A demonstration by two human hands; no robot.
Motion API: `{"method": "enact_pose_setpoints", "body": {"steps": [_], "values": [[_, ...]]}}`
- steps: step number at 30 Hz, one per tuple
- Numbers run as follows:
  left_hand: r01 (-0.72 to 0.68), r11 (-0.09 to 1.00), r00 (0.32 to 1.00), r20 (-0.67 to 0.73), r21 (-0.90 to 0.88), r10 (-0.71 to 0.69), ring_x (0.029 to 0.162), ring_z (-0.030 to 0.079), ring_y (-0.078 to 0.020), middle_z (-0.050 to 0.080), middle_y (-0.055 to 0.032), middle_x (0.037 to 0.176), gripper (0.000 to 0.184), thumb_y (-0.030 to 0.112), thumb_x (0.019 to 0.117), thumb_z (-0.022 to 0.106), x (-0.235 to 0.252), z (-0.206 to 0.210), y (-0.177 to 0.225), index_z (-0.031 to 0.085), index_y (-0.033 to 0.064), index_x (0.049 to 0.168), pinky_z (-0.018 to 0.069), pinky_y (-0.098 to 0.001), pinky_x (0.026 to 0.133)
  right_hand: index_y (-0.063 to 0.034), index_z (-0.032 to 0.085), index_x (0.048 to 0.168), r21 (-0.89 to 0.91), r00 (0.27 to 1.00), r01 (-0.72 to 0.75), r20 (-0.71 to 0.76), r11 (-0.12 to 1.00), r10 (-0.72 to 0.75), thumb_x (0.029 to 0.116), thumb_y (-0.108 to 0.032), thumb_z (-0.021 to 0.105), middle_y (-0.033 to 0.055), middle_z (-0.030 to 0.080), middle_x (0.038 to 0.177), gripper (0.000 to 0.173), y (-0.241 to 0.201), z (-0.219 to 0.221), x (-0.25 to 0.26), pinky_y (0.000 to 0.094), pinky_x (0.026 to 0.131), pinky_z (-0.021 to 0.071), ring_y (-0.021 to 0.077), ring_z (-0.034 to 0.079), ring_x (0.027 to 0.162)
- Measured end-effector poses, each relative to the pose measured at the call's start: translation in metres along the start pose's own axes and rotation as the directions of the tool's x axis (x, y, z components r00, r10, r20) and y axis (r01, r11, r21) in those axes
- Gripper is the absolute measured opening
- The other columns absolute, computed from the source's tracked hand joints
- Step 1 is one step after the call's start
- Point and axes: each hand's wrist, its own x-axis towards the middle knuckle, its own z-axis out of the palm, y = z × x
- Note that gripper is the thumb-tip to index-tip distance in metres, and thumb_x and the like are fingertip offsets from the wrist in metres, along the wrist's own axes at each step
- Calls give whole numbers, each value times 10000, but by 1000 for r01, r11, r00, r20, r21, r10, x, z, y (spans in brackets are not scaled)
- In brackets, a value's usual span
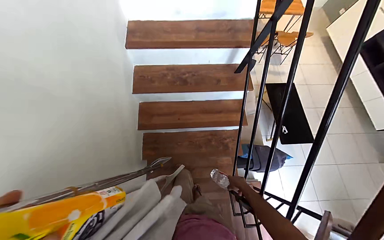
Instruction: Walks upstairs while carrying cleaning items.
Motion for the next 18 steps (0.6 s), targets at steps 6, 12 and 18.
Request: {"method": "enact_pose_setpoints", "body": {"steps": [6, 12, 18], "values": [[-105, 987, 994, -38, -122, 101, 1130, 674, -88, 700, 11, 1229, 521, 30, 880, 741, 126, -8, 35, 528, -5, 1354, 564, -323, 1015, -85, 518, 1486, 142, 999, -21, -38, 990, 27, 877, -387, 776, 270, 594, 1397, 727, 20, -56, -39, 726, 1039, 416, 478, 555, 1303], [-181, 981, 984, -11, -64, 180, 1124, 683, -108, 704, -65, 1198, 522, -15, 861, 733, 245, -12, 64, 495, -128, 1312, 571, -320, 1000, -46, 573, 1420, 213, 997, -64, 57, 975, 53, 892, -428, 746, 275, 610, 1370, 675, 34, -106, -44, 708, 1018, 444, 459, 580, 1281], [81, 984, 996, 29, 160, -87, 1069, 687, -85, 694, -147, 1119, 422, 22, 941, 652, 356, -9, 141, 476, -232, 1230, 580, -277, 960, -23, 608, 1371, 271, 991, -61, 132, 961, 26, 898, -422, 743, 261, 628, 1339, 634, 31, -179, -80, 657, 1002, 478, 427, 614, 1232]]}}
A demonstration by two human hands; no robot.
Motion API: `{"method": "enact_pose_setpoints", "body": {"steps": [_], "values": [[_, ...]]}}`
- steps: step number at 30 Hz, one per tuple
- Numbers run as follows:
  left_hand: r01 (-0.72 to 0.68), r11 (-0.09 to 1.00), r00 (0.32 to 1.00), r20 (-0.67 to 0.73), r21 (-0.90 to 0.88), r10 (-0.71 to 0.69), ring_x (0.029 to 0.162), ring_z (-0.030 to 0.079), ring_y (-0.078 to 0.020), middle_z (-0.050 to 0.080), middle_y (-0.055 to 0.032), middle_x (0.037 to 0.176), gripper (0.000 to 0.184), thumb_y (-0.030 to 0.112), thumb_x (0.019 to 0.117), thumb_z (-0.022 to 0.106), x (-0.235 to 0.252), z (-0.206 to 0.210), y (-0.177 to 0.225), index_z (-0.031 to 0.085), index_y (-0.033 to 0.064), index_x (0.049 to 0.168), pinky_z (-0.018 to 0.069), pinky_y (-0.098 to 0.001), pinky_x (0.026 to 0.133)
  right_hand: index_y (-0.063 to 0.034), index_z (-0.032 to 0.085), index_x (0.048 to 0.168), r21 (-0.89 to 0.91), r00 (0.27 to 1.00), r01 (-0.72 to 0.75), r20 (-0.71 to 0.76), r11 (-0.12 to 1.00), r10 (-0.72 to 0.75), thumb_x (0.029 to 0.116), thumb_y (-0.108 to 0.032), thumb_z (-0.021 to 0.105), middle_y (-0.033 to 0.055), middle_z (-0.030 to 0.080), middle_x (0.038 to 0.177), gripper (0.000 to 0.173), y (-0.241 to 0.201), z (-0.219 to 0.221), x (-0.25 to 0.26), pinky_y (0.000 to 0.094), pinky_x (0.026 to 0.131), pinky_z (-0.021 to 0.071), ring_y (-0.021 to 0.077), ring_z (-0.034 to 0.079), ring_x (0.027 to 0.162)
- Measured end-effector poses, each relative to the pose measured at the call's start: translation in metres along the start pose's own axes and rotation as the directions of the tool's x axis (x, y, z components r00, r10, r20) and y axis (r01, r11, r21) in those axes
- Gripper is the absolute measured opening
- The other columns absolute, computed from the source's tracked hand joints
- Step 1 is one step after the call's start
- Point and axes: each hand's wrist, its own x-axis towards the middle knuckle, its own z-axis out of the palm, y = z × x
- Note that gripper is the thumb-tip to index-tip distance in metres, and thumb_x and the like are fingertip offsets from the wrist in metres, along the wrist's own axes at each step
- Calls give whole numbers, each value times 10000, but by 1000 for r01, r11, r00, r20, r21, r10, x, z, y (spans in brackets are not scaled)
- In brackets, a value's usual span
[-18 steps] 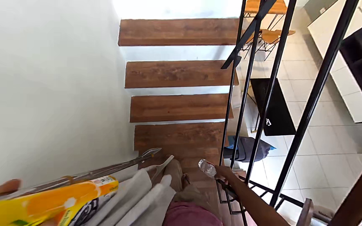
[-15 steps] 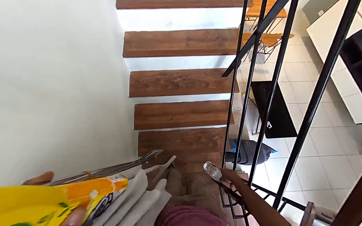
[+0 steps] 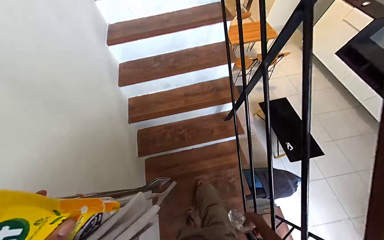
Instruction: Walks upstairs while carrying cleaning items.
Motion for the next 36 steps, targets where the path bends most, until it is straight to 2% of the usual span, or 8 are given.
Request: {"method": "enact_pose_setpoints", "body": {"steps": [4, 9, 14, 20, 23, 26, 33, 36], "values": [[274, 960, 935, -219, -53, -278, 991, 647, -103, 624, -248, 1085, 457, 7, 883, 505, 60, 0, 71, 413, -261, 1242, 539, -217, 889, 15, 579, 1400, -105, 999, 43, -1, 994, -43, 907, -410, 747, 283, 563, 1429, 672, -43, -80, -68, 669, 1083, 408, 447, 533, 1338], [-136, 986, 977, -176, -101, 117, 1095, 677, -358, 648, -316, 1167, 646, 123, 847, 793, 100, -62, 21, 462, -211, 1290, 575, -482, 960, 2, 620, 1337, -231, 998, 56, -26, 971, -63, 909, -444, 719, 267, 638, 1313, 625, -100, -180, -130, 648, 973, 492, 432, 648, 1162], [-260, 955, 961, -138, -142, 241, 1130, 643, -161, 649, -137, 1213, 604, 103, 886, 744, 154, -66, 51, 448, -109, 1368, 532, -373, 1013, -34, 577, 1395, -227, 994, 63, -69, 972, -81, 913, -391, 729, 260, 654, 1273, 618, -137, -267, -129, 651, 924, 524, 425, 679, 1085], [-329, 907, 939, -189, -263, 286, 1179, 634, -124, 649, -94, 1281, 625, 103, 853, 777, 255, -94, 71, 488, -80, 1376, 525, -343, 1048, -81, 557, 1433, -201, 987, 36, -146, 979, -66, 905, -425, 736, 250, 648, 1309, 655, -157, -350, -177, 664, 935, 524, 440, 668, 1132], [-344, 897, 936, -185, -279, 301, 1157, 654, -80, 680, 14, 1271, 611, 118, 840, 803, 313, -113, 105, 533, 29, 1381, 542, -305, 1039, -95, 549, 1423, -98, 992, 29, -120, 995, -41, 919, -412, 725, 231, 679, 1211, 621, -158, -386, -221, 605, 847, 572, 393, 712, 984], [-357, 893, 933, -149, -275, 328, 1174, 642, -75, 671, -1, 1283, 609, 101, 841, 791, 368, -131, 140, 523, -9, 1376, 531, -292, 1047, -127, 518, 1464, 5, 994, -7, -112, 1000, 7, 933, -410, 710, 229, 686, 1158, 632, -155, -408, -250, 568, 817, 580, 365, 714, 917], [-350, 885, 931, -12, -307, 364, 1212, 611, -106, 633, -66, 1321, 640, 94, 831, 792, 477, -135, 185, 498, -74, 1374, 498, -327, 1077, -23, 603, 1370, 63, 999, -12, -40, 998, 15, 914, -422, 730, 257, 639, 1321, 619, -170, -450, -243, 636, 980, 505, 418, 647, 1176], [-365, 908, 929, -21, -206, 368, 1195, 612, -84, 641, -95, 1289, 620, 103, 849, 768, 531, -139, 223, 484, -121, 1352, 493, -286, 1066, -23, 625, 1343, 56, 1000, -14, -13, 998, 14, 923, -426, 715, 234, 652, 1294, 589, -188, -499, -276, 604, 959, 514, 383, 659, 1137]]}}
